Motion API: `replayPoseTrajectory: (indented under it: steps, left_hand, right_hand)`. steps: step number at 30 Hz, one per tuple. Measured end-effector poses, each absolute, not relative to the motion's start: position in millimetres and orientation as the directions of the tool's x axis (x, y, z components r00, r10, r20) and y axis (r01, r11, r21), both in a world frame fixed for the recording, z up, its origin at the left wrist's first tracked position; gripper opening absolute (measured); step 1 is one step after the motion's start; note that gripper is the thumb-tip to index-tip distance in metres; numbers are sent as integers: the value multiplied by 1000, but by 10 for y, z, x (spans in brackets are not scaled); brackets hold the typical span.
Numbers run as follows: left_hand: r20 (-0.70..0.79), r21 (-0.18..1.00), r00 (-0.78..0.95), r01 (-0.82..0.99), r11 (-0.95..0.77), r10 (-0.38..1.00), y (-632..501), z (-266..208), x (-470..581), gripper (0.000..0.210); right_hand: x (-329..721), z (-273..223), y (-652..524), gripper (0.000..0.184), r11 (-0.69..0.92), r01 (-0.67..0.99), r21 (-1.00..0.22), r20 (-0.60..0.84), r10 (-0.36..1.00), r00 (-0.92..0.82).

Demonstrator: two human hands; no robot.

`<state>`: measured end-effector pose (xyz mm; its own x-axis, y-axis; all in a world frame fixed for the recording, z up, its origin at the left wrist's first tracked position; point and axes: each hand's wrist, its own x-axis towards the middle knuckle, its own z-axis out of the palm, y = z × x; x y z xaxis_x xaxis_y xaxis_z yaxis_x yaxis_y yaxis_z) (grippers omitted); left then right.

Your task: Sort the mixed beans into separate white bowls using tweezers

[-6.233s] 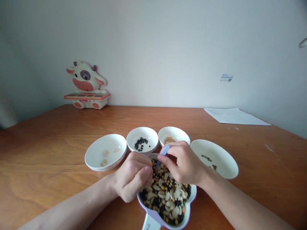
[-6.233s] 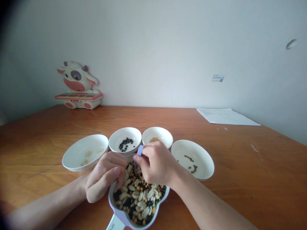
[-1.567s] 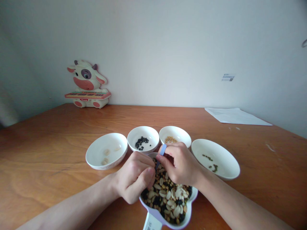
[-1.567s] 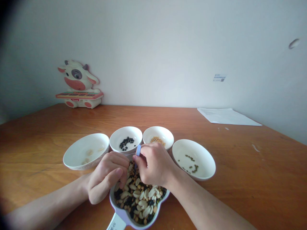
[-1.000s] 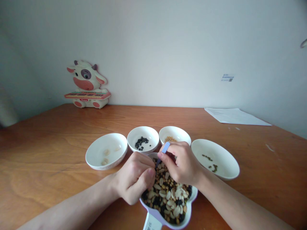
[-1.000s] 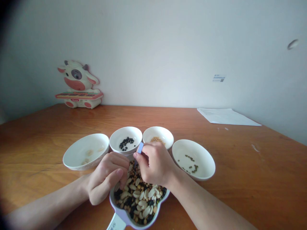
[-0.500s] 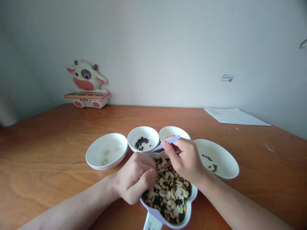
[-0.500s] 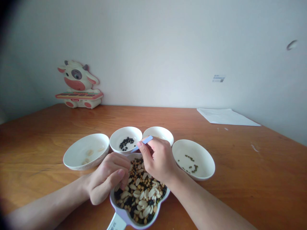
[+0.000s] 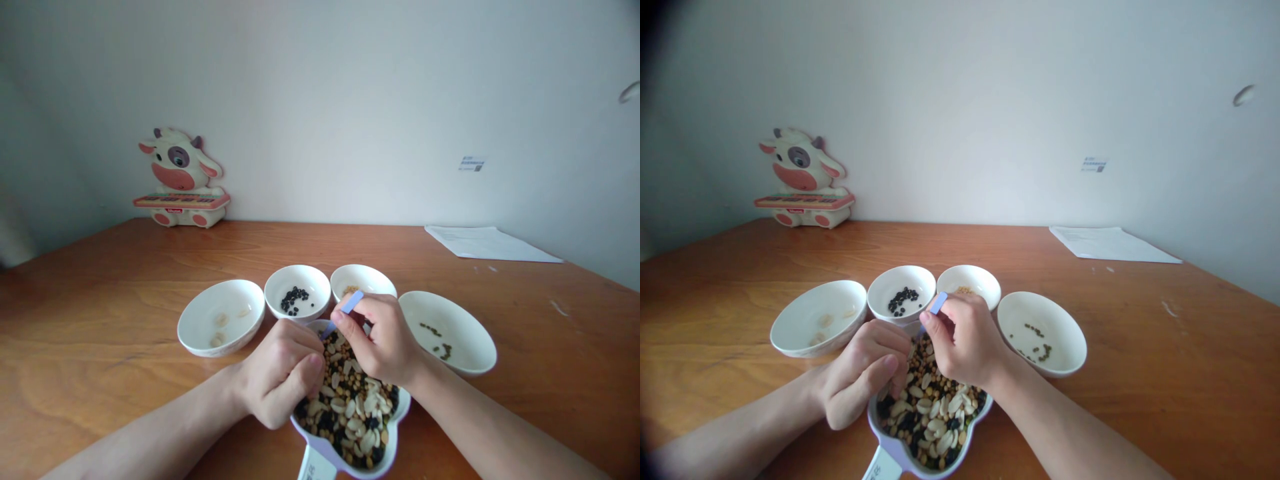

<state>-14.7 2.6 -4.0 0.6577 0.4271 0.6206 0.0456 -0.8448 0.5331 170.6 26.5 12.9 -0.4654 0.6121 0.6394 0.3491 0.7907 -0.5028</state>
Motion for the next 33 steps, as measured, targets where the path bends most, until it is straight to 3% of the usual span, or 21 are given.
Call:
replayPoseTrajectory:
  steps: [11, 25, 33]
  left_hand:
    - [614, 547, 649, 60, -835, 449, 11, -14, -142, 58]
    - [620, 546, 648, 48, -836, 442, 16, -23, -139, 57]
    - [619, 544, 649, 51, -837, 442, 20, -35, -146, 56]
  right_hand:
    - [1703, 116, 271, 23, 756, 405, -515, 504, 649, -570]
    - [1692, 107, 269, 23, 756, 431, -493, 464, 648, -605]
    - [1709, 103, 262, 24, 772, 389, -503, 510, 629, -587]
